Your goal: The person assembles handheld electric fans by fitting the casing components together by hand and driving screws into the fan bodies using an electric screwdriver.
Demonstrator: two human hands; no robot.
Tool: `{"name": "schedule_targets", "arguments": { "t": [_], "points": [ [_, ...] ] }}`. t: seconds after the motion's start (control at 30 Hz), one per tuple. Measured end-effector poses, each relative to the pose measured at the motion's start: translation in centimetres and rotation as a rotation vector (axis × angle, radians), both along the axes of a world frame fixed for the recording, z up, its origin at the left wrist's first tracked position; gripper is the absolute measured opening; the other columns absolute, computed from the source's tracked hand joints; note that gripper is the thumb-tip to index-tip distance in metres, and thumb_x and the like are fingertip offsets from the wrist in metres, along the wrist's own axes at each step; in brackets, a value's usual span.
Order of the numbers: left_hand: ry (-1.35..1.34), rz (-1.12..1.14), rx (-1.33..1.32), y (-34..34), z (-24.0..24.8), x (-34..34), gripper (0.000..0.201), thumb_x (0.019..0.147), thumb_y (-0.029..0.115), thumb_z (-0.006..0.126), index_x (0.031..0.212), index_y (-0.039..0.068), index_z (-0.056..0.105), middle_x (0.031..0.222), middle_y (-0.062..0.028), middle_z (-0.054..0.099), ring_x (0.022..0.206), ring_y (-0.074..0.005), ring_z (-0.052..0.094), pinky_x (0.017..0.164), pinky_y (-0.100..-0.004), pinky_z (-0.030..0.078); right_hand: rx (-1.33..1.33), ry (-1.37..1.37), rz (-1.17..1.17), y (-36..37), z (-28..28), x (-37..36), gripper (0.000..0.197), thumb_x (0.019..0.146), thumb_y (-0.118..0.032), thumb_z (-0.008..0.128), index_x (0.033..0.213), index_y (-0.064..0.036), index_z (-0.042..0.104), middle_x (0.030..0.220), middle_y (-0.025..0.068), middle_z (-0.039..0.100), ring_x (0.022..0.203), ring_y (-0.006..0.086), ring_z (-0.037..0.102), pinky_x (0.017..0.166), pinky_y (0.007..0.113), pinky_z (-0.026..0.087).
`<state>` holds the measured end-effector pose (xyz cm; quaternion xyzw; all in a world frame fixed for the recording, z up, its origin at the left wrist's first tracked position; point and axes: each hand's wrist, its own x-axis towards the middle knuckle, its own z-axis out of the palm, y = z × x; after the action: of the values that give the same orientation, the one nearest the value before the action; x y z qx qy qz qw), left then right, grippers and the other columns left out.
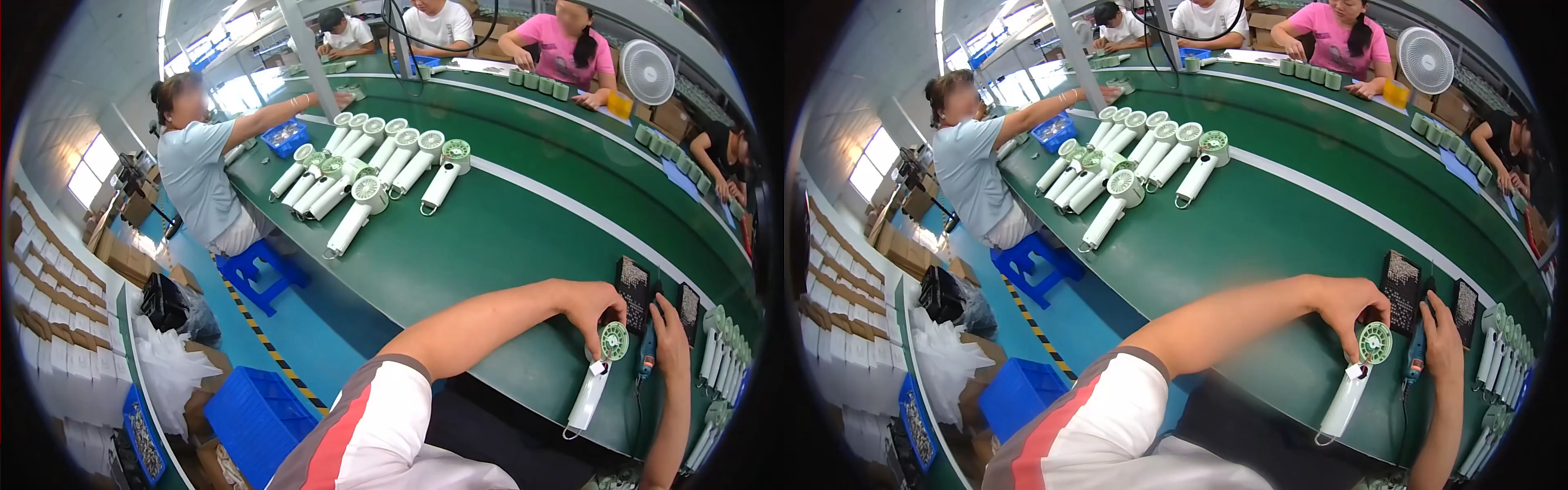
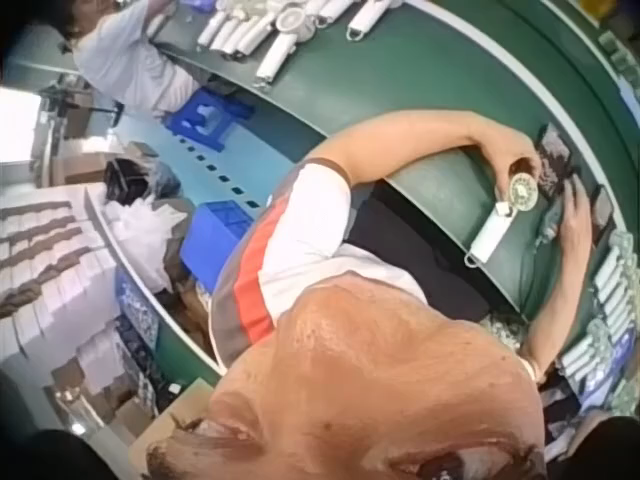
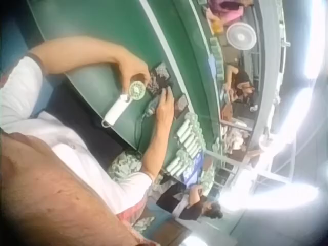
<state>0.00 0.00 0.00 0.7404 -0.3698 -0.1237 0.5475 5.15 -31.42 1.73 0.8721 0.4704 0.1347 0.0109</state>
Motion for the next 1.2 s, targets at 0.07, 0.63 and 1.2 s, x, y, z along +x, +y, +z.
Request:
{"name": "schedule_targets", "arguments": {
  "t": [0.07, 0.63, 1.2],
  "points": [
    [-0.013, -0.001, 0.006, 0.0, -0.1, 0.0, 0.072, 0.049, 0.03, 0.103, 0.106, 0.0, 0.072, 0.095, -0.009, 0.076, 0.084, -0.0191, 0.071, 0.078, -0.031, 0.057, 0.071, 0.037, -0.037, -0.1, 0.0, 0.1, 0.05, 0.091, 0.004, 0.056, 0.14, -0.0029, 0.057, 0.151, 0.0179, 0.052, 0.134, 0.0366, 0.056, 0.11, 0.042, 0.048],
    [-0.001, 0.019, 0.033, 0.2, -0.4, 0.2, 0.073, 0.048, 0.031, 0.104, 0.106, 0.001, 0.072, 0.095, -0.0083, 0.076, 0.085, -0.0179, 0.07, 0.078, -0.0314, 0.056, 0.532, 0.298, 0.2, 8.7, 11.0, -3.2, 0.04, 0.083, 0.011, 0.062, 0.123, 0.0048, 0.065, 0.114, 0.0202, 0.069, 0.091, 0.0339, 0.07, 0.081, 0.041, 0.056],
    [-0.057, 0.012, -0.002, 0.1, -1.2, 0.7, 0.075, 0.047, 0.037, 0.103, 0.107, 0.003, 0.072, 0.094, -0.0051, 0.075, 0.083, -0.0168, 0.069, 0.076, -0.0308, 0.054, 0.497, 0.234, 0.422, 7.6, 14.7, -8.2, 0.041, 0.08, -0.04, 0.083, 0.098, -0.0043, 0.075, 0.088, 0.0076, 0.073, 0.07, 0.019, 0.067, 0.071, 0.032, 0.045]
  ]
}}
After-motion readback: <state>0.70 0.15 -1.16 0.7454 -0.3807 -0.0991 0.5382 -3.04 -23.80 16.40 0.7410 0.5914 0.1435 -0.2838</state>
